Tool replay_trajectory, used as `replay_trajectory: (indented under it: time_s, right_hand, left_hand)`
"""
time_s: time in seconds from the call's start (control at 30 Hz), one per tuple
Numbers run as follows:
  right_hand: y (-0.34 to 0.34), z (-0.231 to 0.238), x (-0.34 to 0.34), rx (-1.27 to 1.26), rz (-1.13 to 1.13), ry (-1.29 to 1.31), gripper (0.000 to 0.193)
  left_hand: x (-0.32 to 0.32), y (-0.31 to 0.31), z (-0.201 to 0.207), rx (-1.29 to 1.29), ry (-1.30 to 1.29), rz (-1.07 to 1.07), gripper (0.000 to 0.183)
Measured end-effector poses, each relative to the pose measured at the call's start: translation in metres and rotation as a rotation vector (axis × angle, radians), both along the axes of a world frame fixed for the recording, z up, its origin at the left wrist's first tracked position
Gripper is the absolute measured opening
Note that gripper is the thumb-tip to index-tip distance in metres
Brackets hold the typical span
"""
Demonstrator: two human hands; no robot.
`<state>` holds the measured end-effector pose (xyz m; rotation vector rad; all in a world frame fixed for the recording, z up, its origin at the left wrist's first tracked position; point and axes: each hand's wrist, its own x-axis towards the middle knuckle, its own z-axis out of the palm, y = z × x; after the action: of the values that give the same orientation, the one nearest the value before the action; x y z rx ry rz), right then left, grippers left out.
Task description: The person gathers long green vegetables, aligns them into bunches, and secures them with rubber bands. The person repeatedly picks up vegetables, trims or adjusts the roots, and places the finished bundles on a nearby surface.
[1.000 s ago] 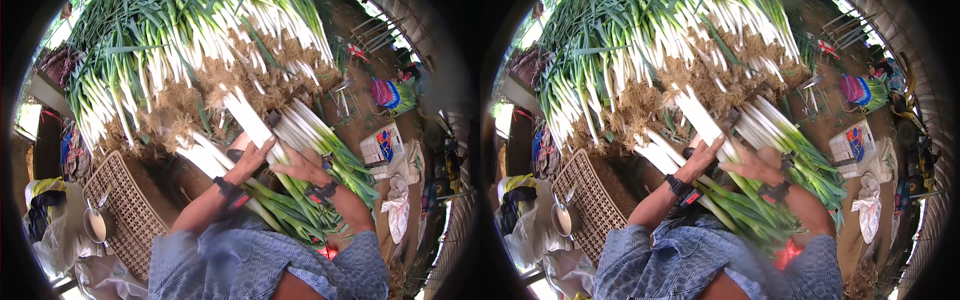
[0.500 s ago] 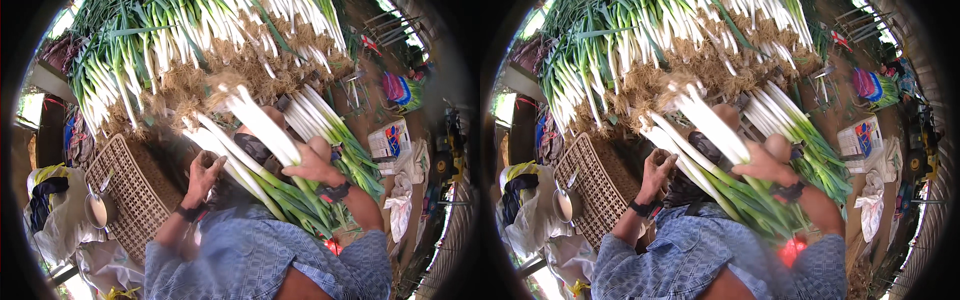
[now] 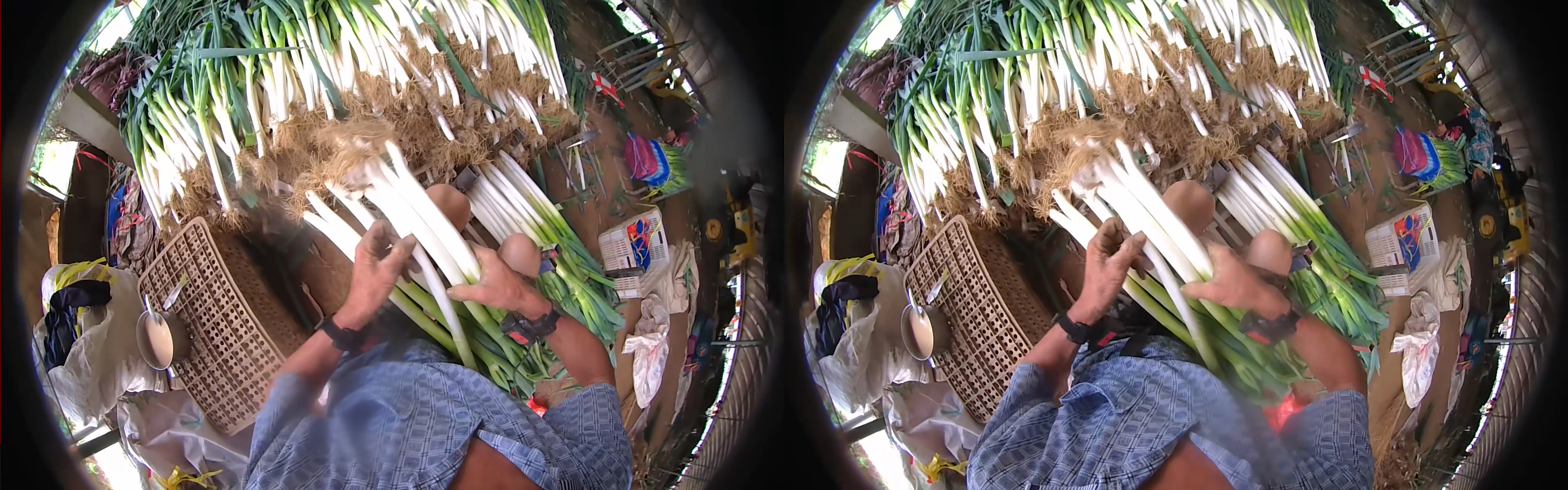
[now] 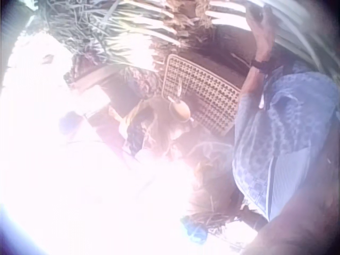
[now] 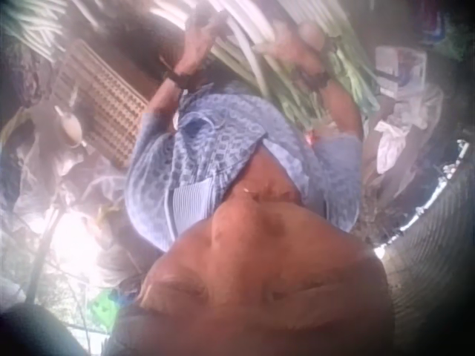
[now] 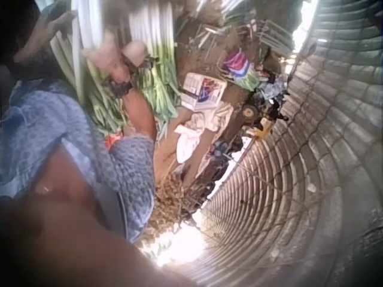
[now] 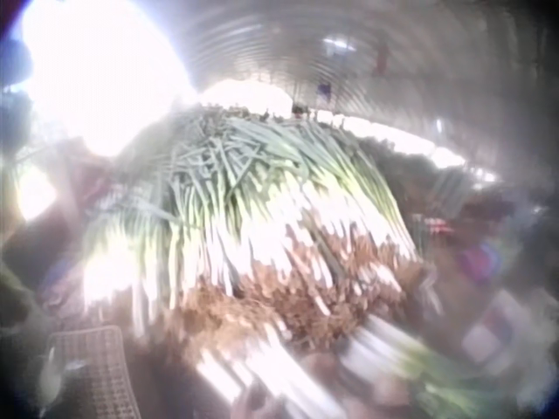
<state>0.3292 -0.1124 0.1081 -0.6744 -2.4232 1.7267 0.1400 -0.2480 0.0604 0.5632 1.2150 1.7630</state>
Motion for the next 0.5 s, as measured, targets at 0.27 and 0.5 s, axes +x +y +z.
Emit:
replay_trajectory:
  time_s: [0.27,0.5]
  right_hand:
    - [-0.004,0.033,-0.001,-0.082,-0.040,-0.129,0.051]
    - [0.025,0.029,0.032,0.223,-0.218,-0.211,0.033]
  left_hand:
    - [0.033,0.025,0.019,0.184,-0.037,-0.017,0.023]
    - [0.023,-0.007,-0.002,0.017,0.066,0.177,0.017]
